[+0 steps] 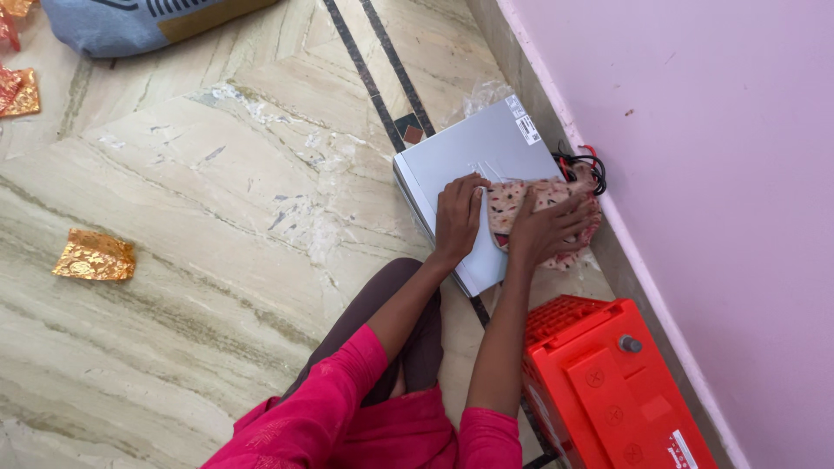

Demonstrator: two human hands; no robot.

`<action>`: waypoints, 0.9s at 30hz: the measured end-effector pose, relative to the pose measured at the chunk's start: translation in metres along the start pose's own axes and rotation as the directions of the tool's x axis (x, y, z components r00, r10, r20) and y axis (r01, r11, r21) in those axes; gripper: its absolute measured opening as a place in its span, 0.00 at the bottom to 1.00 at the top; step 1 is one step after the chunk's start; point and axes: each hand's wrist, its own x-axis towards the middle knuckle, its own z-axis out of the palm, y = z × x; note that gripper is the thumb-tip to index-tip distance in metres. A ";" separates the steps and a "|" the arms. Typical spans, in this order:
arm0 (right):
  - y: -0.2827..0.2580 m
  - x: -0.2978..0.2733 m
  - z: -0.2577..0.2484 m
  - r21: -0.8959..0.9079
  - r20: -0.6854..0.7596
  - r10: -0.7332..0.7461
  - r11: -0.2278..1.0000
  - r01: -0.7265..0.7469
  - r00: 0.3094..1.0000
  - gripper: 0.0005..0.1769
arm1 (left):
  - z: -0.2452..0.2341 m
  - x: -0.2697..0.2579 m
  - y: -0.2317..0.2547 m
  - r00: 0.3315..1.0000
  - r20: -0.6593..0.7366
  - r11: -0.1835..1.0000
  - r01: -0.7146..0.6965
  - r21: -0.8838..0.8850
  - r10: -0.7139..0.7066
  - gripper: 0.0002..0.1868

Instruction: The person sits on the floor and wipes the top and sides of a red battery and a silver inverter using a patterned cloth. The person repeatedly wipes the surfaces of both objects.

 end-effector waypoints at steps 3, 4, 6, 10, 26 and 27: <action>0.022 0.022 0.010 0.181 -0.007 0.127 0.976 -0.123 0.992 0.51 | -0.001 0.000 0.002 1.000 0.017 1.000 -0.004 0.025 0.004 0.11; 0.032 0.029 0.019 0.280 0.011 0.173 0.945 -0.169 0.985 0.50 | 0.000 0.001 0.003 1.000 0.024 0.999 -0.007 0.032 0.006 0.10; 0.057 0.042 0.044 0.438 -0.022 0.175 0.887 -0.148 0.984 0.47 | 0.000 0.001 0.005 0.999 0.034 0.999 0.002 0.043 -0.004 0.10; 0.093 0.038 0.105 0.664 -0.249 0.088 0.741 0.104 0.965 0.42 | -0.002 0.002 0.010 1.000 0.030 0.998 -0.003 0.056 0.002 0.09; 0.039 -0.143 0.035 0.822 0.568 0.119 -0.027 -0.569 0.814 0.37 | -0.001 0.001 0.006 0.999 0.032 0.999 0.010 0.051 -0.011 0.09; 0.040 -0.141 0.037 0.833 0.553 0.115 -0.055 -0.550 0.825 0.36 | -0.001 0.001 0.006 0.999 0.033 0.999 0.012 0.048 -0.013 0.09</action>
